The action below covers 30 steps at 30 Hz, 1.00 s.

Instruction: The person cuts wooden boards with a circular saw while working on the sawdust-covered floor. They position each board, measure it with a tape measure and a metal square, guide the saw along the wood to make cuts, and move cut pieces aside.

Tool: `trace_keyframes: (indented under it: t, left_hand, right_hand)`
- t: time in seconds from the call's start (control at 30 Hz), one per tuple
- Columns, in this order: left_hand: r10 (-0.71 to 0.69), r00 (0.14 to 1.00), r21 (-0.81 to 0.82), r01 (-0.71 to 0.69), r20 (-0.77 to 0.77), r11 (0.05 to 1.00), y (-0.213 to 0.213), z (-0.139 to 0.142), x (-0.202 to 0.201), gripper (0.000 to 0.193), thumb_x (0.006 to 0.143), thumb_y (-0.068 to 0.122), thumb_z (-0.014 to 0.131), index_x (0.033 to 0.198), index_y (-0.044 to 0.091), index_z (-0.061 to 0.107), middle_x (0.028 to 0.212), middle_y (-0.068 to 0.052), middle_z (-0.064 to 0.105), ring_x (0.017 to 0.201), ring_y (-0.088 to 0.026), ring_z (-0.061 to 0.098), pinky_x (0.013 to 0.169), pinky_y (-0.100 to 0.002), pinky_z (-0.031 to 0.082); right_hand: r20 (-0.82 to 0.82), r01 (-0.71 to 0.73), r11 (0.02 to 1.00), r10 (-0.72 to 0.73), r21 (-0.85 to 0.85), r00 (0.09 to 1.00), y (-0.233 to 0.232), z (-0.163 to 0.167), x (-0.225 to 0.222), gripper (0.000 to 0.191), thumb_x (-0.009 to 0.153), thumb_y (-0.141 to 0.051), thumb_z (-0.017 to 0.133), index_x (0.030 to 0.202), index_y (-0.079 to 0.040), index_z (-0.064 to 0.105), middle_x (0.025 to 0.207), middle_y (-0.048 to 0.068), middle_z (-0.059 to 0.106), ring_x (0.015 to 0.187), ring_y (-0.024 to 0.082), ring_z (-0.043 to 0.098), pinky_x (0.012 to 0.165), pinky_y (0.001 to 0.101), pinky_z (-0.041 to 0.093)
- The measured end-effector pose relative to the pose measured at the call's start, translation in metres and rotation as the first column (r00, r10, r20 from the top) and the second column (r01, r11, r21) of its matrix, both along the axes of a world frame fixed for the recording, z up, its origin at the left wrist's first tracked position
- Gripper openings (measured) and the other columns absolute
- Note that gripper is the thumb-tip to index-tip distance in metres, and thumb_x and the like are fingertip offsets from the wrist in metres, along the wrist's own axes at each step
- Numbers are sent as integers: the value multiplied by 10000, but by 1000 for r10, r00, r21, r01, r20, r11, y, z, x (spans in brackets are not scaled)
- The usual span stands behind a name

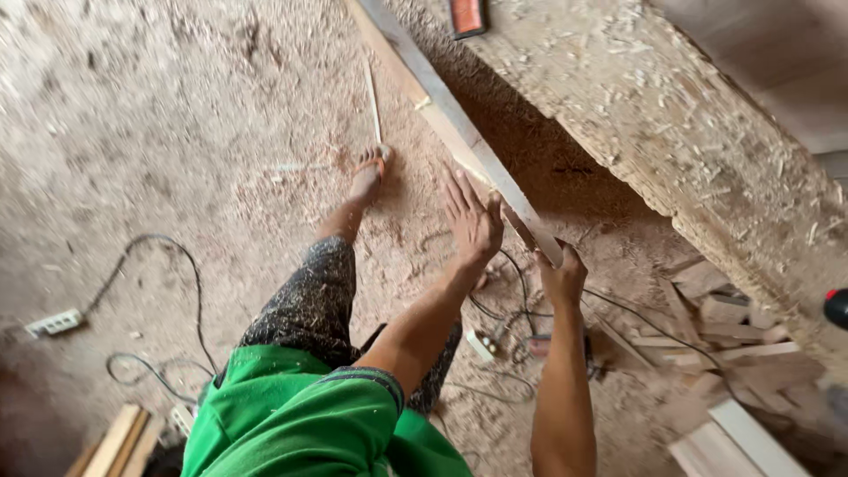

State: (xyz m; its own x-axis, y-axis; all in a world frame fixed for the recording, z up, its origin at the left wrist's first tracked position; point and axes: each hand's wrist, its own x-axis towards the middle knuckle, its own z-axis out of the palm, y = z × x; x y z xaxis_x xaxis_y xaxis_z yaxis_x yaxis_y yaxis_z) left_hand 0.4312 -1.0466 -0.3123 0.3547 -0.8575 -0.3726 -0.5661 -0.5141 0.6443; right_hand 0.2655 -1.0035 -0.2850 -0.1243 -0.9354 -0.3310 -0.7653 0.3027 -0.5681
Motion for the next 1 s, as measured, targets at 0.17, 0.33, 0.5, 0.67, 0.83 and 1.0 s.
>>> trace_keyframes:
  t: [0.17, 0.33, 0.5, 0.67, 0.83, 1.0]
  left_hand:
    - [311, 826, 369, -136, -470, 920, -17, 7, 19, 498, 1003, 431, 409, 1325, 93, 581, 1201, -204, 766, 1065, -266, 682, 940, -456, 526]
    - [391, 713, 79, -429, -582, 900, -5, 33, 21, 459, 1075, 401, 474, 1240, -18, 560, 1048, -265, 705, 958, -376, 701, 868, -473, 548]
    - [234, 814, 114, -205, -531, 972, 20, 50, 16, 542, 1061, 461, 523, 1285, -31, 480, 988, -307, 674, 934, -468, 662, 811, -541, 530]
    - [161, 751, 162, -73, -640, 984, 35, 34, 32, 419, 1047, 397, 458, 1184, 24, 592, 912, -205, 757, 821, -301, 769, 778, -462, 601]
    - [529, 760, 454, -345, -379, 821, 21, 17, 90, 324, 1020, 321, 414, 1159, 92, 597, 909, -64, 653, 666, -149, 694, 584, -374, 641]
    - [574, 655, 3, -658, -491, 753, -66, 23, 172, 484, 1088, 512, 352, 977, 80, 541, 781, -10, 535, 679, -147, 495, 634, -315, 506]
  right_hand:
    - [-14, -52, 997, 53, 50, 999, -7, 7, 18, 455, 859, -265, 815, 1242, -53, 694, 1097, 210, 756, 1003, 396, 729, 848, 479, 573]
    - [-85, -101, 991, 109, 93, 990, -2, 11, 32, 465, 885, -284, 809, 1276, -65, 688, 1091, 220, 745, 987, 426, 716, 831, 498, 574]
    - [-112, -213, 976, 217, 42, 970, -2, 20, 42, 478, 837, -328, 789, 1232, -74, 701, 1042, 206, 760, 919, 393, 737, 796, 483, 581]
    - [-102, -165, 916, 215, 366, 971, -3, 35, 48, 465, 865, -430, 779, 1154, -70, 723, 987, 191, 773, 888, 354, 750, 782, 472, 587]
    - [-9, -256, 906, 275, 337, 961, 13, 44, 66, 457, 907, -441, 749, 1145, -53, 714, 1021, 174, 767, 909, 337, 753, 775, 459, 601]
    - [-111, -163, 927, 212, 339, 971, 22, 49, 95, 435, 879, -358, 754, 1188, -60, 682, 1077, 193, 749, 956, 366, 734, 810, 479, 588]
